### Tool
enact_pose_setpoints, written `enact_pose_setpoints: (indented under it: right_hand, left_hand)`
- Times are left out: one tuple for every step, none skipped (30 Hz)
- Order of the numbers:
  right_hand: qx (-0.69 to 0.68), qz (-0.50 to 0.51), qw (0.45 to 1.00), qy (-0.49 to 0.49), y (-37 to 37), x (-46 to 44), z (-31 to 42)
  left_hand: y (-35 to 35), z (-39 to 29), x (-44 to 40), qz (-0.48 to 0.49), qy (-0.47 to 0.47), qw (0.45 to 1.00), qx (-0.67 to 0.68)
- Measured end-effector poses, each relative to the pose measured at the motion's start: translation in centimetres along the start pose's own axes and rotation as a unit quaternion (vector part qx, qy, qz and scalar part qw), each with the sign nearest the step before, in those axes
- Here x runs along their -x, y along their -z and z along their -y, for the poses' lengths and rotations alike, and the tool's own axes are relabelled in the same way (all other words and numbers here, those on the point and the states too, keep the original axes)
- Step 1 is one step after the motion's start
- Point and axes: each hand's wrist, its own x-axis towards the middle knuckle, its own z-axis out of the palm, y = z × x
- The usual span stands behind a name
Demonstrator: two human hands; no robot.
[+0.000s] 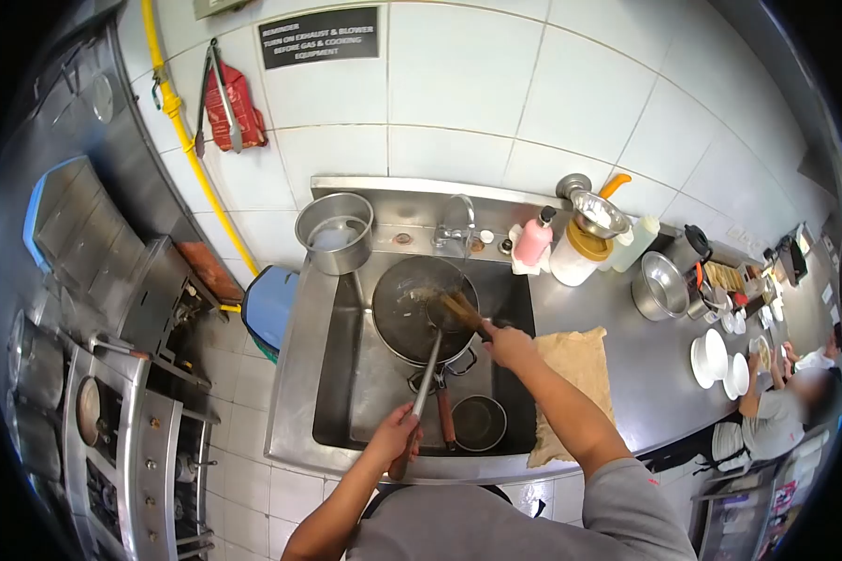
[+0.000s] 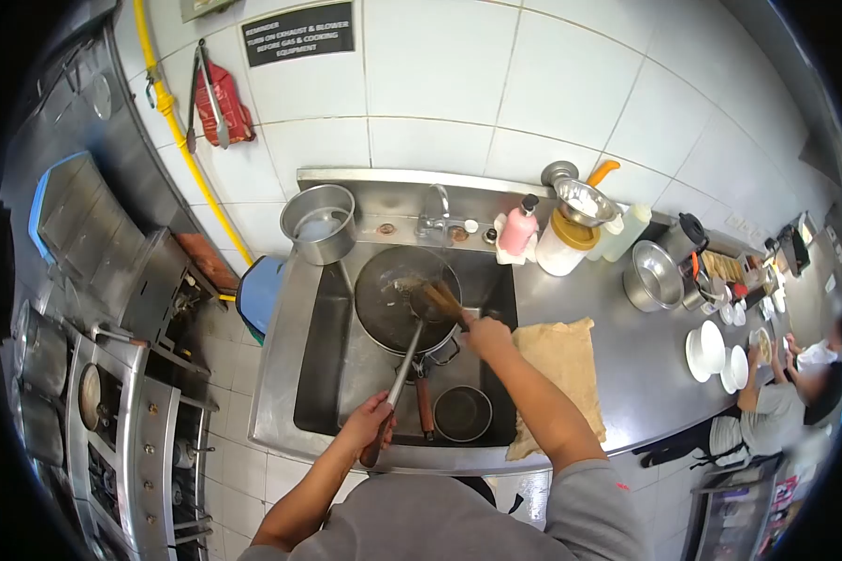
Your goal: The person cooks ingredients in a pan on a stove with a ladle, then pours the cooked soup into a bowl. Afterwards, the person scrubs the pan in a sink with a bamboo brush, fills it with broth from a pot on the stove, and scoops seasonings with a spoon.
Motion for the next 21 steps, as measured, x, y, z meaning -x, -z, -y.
enact_pose_setpoints:
  right_hand:
    - [-0.004,-0.002,1.000,-0.006,0.1,0.0,-0.3]
    - [-0.061,0.096,0.994,0.002,0.8,0.1,-0.5]
    - [-0.119,0.193,0.974,0.011,1.9,0.3,-0.4]
    - [-0.139,0.230,0.962,-0.049,6.4,1.7,0.9]
    - [-0.113,0.225,0.967,-0.040,6.1,0.2,-0.3]
    - [-0.071,0.128,0.989,-0.024,4.6,-0.3,-0.5]
    - [-0.026,0.027,0.999,-0.009,3.3,-1.0,-0.6]
    - [-0.030,0.024,0.999,-0.010,0.8,-1.7,-0.8]
    - [-0.022,-0.030,0.999,0.031,-2.2,-2.4,-0.8]
    - [-0.014,-0.085,0.994,0.073,-3.7,-2.8,-0.7]
    - [-0.017,-0.086,0.993,0.076,-2.5,-2.3,-0.6]
    - [-0.071,0.027,0.994,0.078,0.3,-0.9,-0.6]
    - [-0.125,0.141,0.979,0.078,2.7,0.3,-0.7]
    - [-0.115,0.206,0.971,0.045,4.3,0.5,-1.0]
    - [-0.114,0.206,0.971,0.047,5.2,0.9,-1.7]
    - [-0.142,0.217,0.964,0.057,5.8,1.4,-2.4]
    - [-0.171,0.227,0.957,0.065,6.0,1.7,-2.8]
    - [-0.173,0.226,0.956,0.065,5.7,1.7,-2.8]
    - [-0.191,0.235,0.952,0.052,5.1,1.8,-2.7]
    - [-0.209,0.244,0.946,0.037,4.6,2.1,-2.7]
    - [-0.215,0.243,0.946,0.031,4.0,2.3,-2.6]
  left_hand:
    - [-0.1,0.3,-0.5,-0.013,-0.028,0.999,-0.035]
    - [0.0,0.3,-0.7,-0.011,-0.025,0.999,-0.040]
    - [0.2,0.2,-0.7,-0.018,-0.022,0.999,-0.041]
    - [0.4,0.2,-0.8,-0.025,-0.021,0.999,-0.040]
    - [0.6,0.2,-0.9,-0.025,-0.018,0.999,-0.043]
    - [0.9,0.2,-1.0,-0.011,-0.015,1.000,-0.016]
    - [1.1,0.0,-1.1,0.003,-0.015,1.000,0.010]
    - [0.8,-0.6,-0.9,0.003,-0.016,1.000,0.006]
    - [0.3,-1.3,-0.6,0.002,-0.011,1.000,0.014]
    - [0.1,-1.8,-0.4,-0.001,-0.007,1.000,0.023]
    - [0.3,-2.1,-0.4,-0.005,-0.009,1.000,0.021]
    - [0.6,-2.0,-0.2,-0.012,-0.006,1.000,0.008]
    - [1.0,-1.9,0.0,-0.018,-0.002,1.000,-0.006]
    - [1.2,-2.1,0.0,-0.020,-0.001,1.000,-0.007]
    - [1.3,-2.3,-0.1,-0.014,0.000,1.000,-0.011]
    - [1.3,-2.3,-0.2,-0.009,0.003,1.000,-0.015]
    - [1.3,-2.2,-0.3,-0.010,0.004,1.000,-0.015]
    - [1.2,-2.1,-0.4,-0.008,0.001,1.000,0.001]
    - [1.1,-2.2,-0.5,-0.005,-0.001,1.000,0.016]
    - [1.0,-2.3,-0.6,-0.004,0.000,1.000,0.012]
    - [0.8,-2.3,-0.5,-0.014,-0.001,1.000,0.005]
